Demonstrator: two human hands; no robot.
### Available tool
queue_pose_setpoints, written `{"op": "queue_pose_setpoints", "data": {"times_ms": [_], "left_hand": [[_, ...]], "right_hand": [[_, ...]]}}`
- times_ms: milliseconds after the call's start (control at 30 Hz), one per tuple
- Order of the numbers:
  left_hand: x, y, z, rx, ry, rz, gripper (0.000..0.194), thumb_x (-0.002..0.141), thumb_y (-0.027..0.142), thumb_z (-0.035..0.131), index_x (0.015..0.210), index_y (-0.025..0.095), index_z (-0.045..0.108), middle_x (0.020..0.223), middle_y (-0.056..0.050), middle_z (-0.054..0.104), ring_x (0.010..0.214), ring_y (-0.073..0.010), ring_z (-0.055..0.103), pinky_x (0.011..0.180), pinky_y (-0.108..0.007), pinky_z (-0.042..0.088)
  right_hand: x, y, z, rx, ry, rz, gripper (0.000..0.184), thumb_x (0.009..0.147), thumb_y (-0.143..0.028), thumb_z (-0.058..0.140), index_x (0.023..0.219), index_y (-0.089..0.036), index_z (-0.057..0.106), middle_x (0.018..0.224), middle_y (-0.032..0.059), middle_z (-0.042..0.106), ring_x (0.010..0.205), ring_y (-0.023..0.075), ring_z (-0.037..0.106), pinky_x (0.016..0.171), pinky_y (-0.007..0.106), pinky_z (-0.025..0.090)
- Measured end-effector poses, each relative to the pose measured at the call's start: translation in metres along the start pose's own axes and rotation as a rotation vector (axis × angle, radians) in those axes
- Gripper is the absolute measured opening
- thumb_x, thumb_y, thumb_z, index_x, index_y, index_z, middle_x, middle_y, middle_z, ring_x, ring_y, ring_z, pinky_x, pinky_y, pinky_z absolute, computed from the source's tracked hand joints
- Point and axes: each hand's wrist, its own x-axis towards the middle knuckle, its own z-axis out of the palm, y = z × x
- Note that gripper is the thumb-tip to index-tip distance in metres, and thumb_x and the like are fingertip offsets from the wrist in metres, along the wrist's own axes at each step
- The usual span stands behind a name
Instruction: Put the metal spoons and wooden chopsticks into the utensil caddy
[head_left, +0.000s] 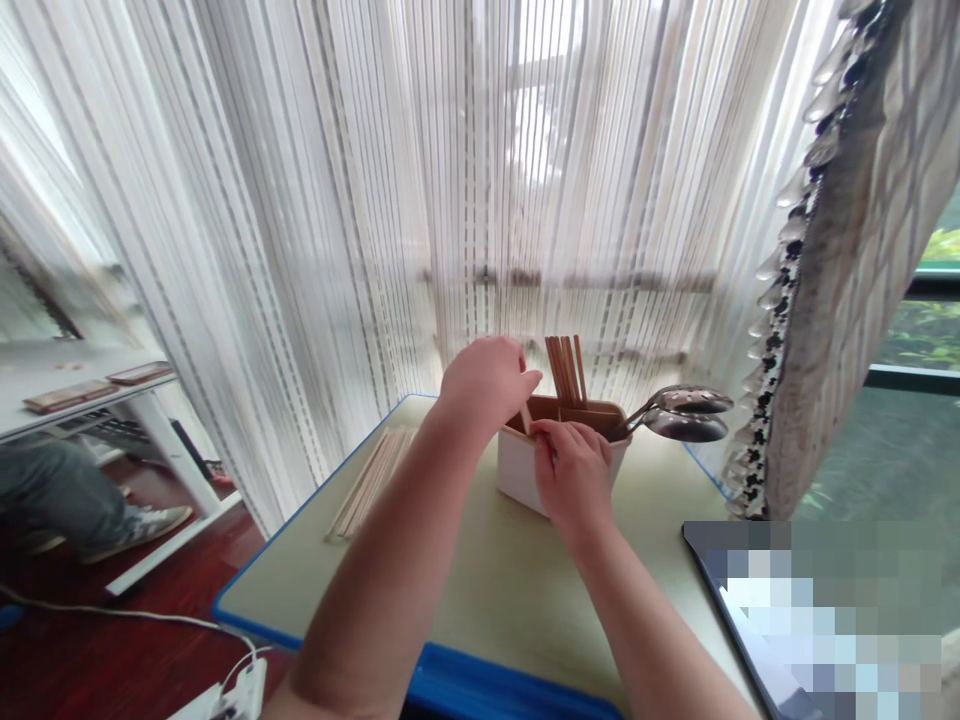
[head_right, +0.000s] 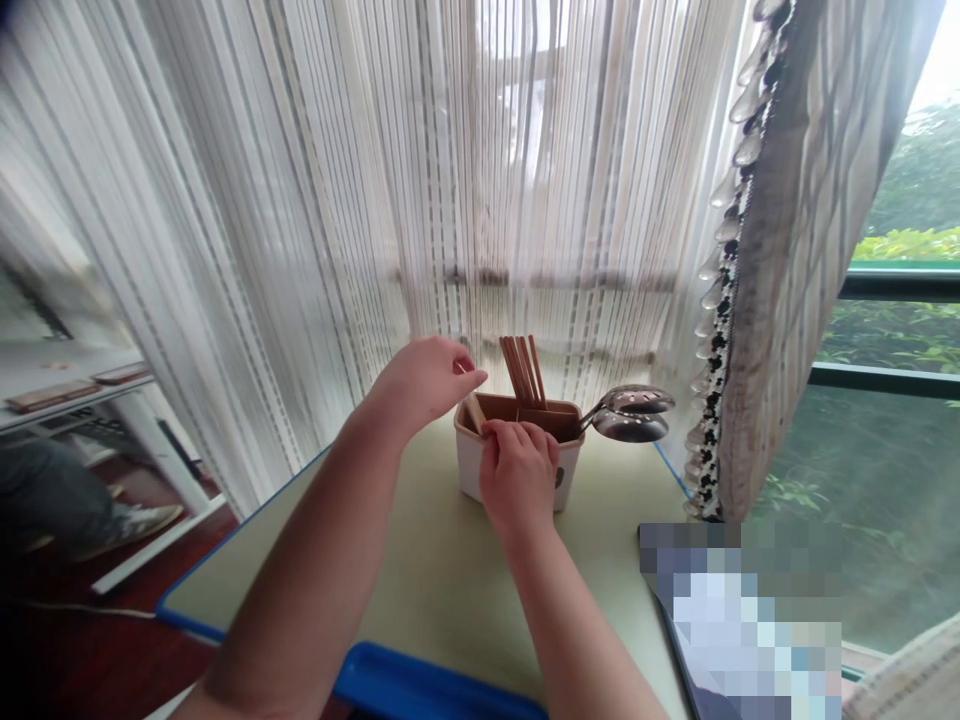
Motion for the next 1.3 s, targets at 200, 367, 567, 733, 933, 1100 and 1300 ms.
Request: {"op": "queue_pose_setpoints", "data": {"times_ms": [200, 367, 567, 733, 933, 1100, 1300], "left_hand": [[-0.0002, -0.002, -0.0031, -0.027, -0.031, 0.01, 0.026, 0.078, 0.042, 0.053, 0.08, 0.022, 0.069, 0.077, -0.004, 0.068, 0.071, -0.0171, 0.059, 0.063, -0.027, 0.043], [0.0029, -0.0067, -0.003, -0.057, -0.077, 0.031, 0.022, 0.074, 0.039, 0.058, 0.081, 0.022, 0.069, 0.082, -0.004, 0.069, 0.072, -0.0175, 0.061, 0.064, -0.027, 0.045], [0.0047, -0.0069, -0.0037, -0.053, -0.126, -0.008, 0.026, 0.068, 0.04, 0.064, 0.082, 0.019, 0.068, 0.081, -0.007, 0.069, 0.071, -0.0198, 0.063, 0.063, -0.029, 0.046], [0.0059, -0.0084, 0.0013, -0.055, -0.139, -0.006, 0.028, 0.064, 0.03, 0.066, 0.09, 0.02, 0.066, 0.085, -0.007, 0.068, 0.073, -0.0195, 0.063, 0.062, -0.027, 0.047], [0.0065, -0.0084, 0.004, -0.039, -0.151, 0.017, 0.021, 0.067, 0.02, 0.06, 0.086, 0.019, 0.067, 0.085, -0.007, 0.067, 0.075, -0.0188, 0.063, 0.066, -0.028, 0.047], [0.0052, -0.0052, 0.0032, -0.016, -0.151, 0.024, 0.022, 0.067, 0.018, 0.058, 0.087, 0.019, 0.067, 0.088, -0.006, 0.067, 0.075, -0.0182, 0.062, 0.067, -0.028, 0.047], [0.0046, -0.0017, 0.0021, 0.011, -0.18, 0.022, 0.021, 0.069, 0.016, 0.056, 0.085, 0.021, 0.069, 0.09, -0.004, 0.068, 0.078, -0.017, 0.062, 0.067, -0.026, 0.046]], "right_hand": [[-0.0004, 0.0008, 0.0007, 0.003, 0.025, 0.0, 0.018, 0.082, -0.019, 0.049, 0.09, -0.021, 0.065, 0.09, 0.002, 0.069, 0.093, 0.02, 0.054, 0.088, 0.033, 0.029], [-0.0004, 0.0018, 0.0009, -0.005, 0.041, -0.023, 0.018, 0.083, -0.018, 0.048, 0.09, -0.02, 0.065, 0.089, 0.0031, 0.069, 0.092, 0.0193, 0.055, 0.087, 0.033, 0.03], [-0.0011, -0.0002, 0.0001, -0.014, 0.027, -0.001, 0.019, 0.084, -0.017, 0.048, 0.093, -0.02, 0.064, 0.09, 0.0036, 0.068, 0.093, 0.0197, 0.055, 0.088, 0.033, 0.03], [-0.0008, -0.0006, -0.0001, 0.002, 0.017, 0.009, 0.018, 0.084, -0.017, 0.049, 0.092, -0.02, 0.064, 0.09, 0.0029, 0.068, 0.093, 0.0197, 0.055, 0.089, 0.033, 0.029], [-0.0006, -0.0001, 0.0007, -0.006, 0.025, 0.009, 0.018, 0.083, -0.018, 0.048, 0.092, -0.02, 0.065, 0.089, 0.003, 0.068, 0.092, 0.0194, 0.055, 0.088, 0.033, 0.03], [-0.0009, 0.0001, 0.0019, -0.01, 0.037, 0.014, 0.018, 0.081, -0.016, 0.051, 0.092, -0.019, 0.065, 0.09, 0.0029, 0.068, 0.092, 0.0196, 0.056, 0.088, 0.033, 0.03], [-0.0008, 0.0003, 0.0009, 0.003, 0.036, 0.021, 0.017, 0.082, -0.018, 0.049, 0.089, -0.019, 0.065, 0.089, 0.0029, 0.068, 0.091, 0.0196, 0.056, 0.087, 0.034, 0.032]]}}
